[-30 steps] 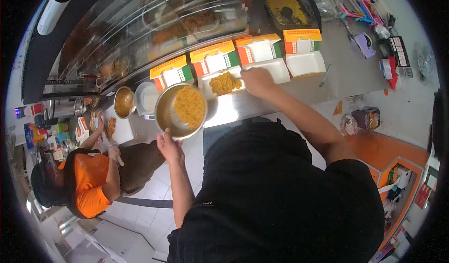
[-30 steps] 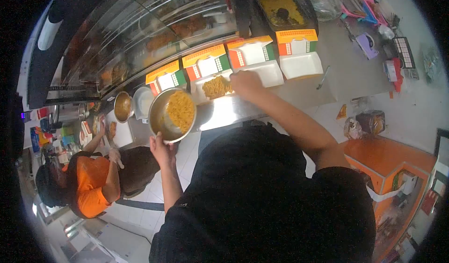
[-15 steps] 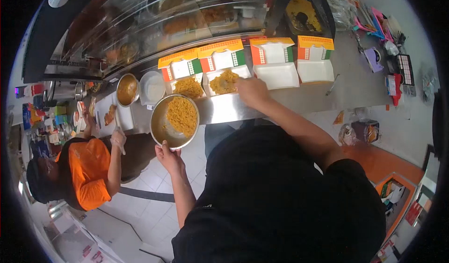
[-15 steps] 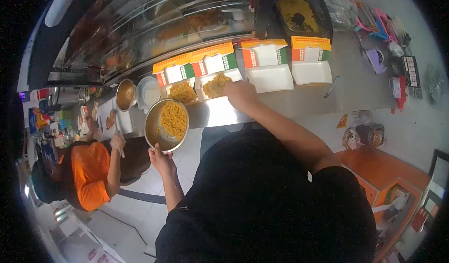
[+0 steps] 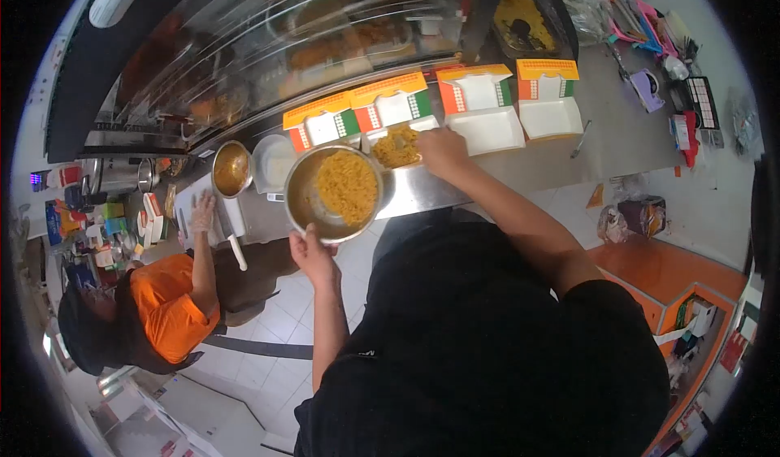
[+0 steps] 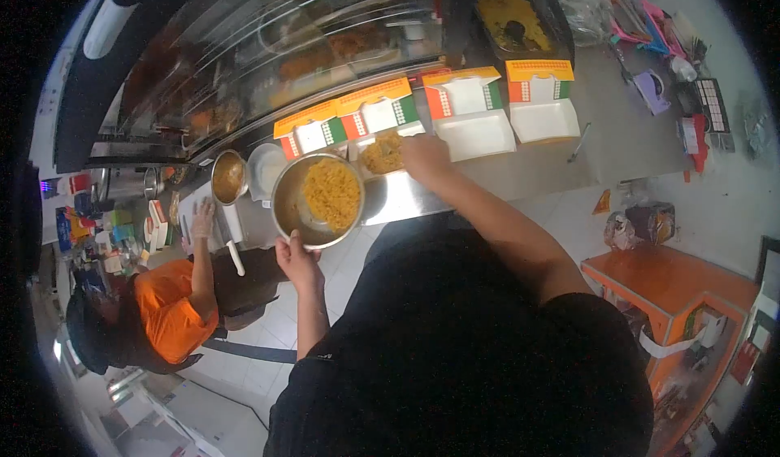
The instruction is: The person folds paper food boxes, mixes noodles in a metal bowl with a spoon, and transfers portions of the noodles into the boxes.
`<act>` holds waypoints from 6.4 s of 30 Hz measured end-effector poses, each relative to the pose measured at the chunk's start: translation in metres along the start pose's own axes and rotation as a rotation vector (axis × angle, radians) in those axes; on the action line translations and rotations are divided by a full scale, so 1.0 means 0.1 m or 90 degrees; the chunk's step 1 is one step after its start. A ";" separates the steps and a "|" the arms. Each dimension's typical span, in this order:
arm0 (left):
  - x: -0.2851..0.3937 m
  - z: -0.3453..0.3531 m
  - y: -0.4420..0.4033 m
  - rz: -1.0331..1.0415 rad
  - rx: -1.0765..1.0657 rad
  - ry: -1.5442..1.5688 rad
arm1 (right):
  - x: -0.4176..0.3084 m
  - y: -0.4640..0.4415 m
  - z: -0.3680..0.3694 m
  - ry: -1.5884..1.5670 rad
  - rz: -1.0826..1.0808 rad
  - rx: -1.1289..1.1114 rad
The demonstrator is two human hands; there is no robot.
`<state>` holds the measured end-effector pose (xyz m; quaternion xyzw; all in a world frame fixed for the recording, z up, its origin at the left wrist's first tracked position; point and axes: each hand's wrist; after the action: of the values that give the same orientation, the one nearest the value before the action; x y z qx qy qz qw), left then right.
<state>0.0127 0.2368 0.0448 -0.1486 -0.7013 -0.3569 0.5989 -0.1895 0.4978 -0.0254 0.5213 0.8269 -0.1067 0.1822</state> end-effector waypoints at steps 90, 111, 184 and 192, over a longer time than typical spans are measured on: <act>-0.71 2.77 1.19 0.213 0.001 -0.014 | 1.36 0.52 -1.20 -0.036 -0.195 -0.007; -0.58 2.65 1.17 0.180 -0.048 -0.014 | 1.33 0.65 -1.14 -0.019 -0.263 -0.042; -0.47 2.40 1.23 0.164 -0.039 -0.082 | 1.97 0.78 -1.32 0.016 -0.370 0.018; -0.49 2.35 1.21 0.165 -0.049 -0.189 | 1.99 0.75 -1.36 -0.010 -0.386 0.025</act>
<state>-0.0714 0.4922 0.0311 -0.3117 -0.7426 -0.2776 0.5237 -0.2253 0.7438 0.0180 0.2529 0.9412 -0.1760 0.1386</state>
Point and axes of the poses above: each hand's wrist, its own y-axis away from the middle knuckle, its own z-axis out of the palm, x = y × z, and after that the axes turned 2 degrees about -z, right-handed
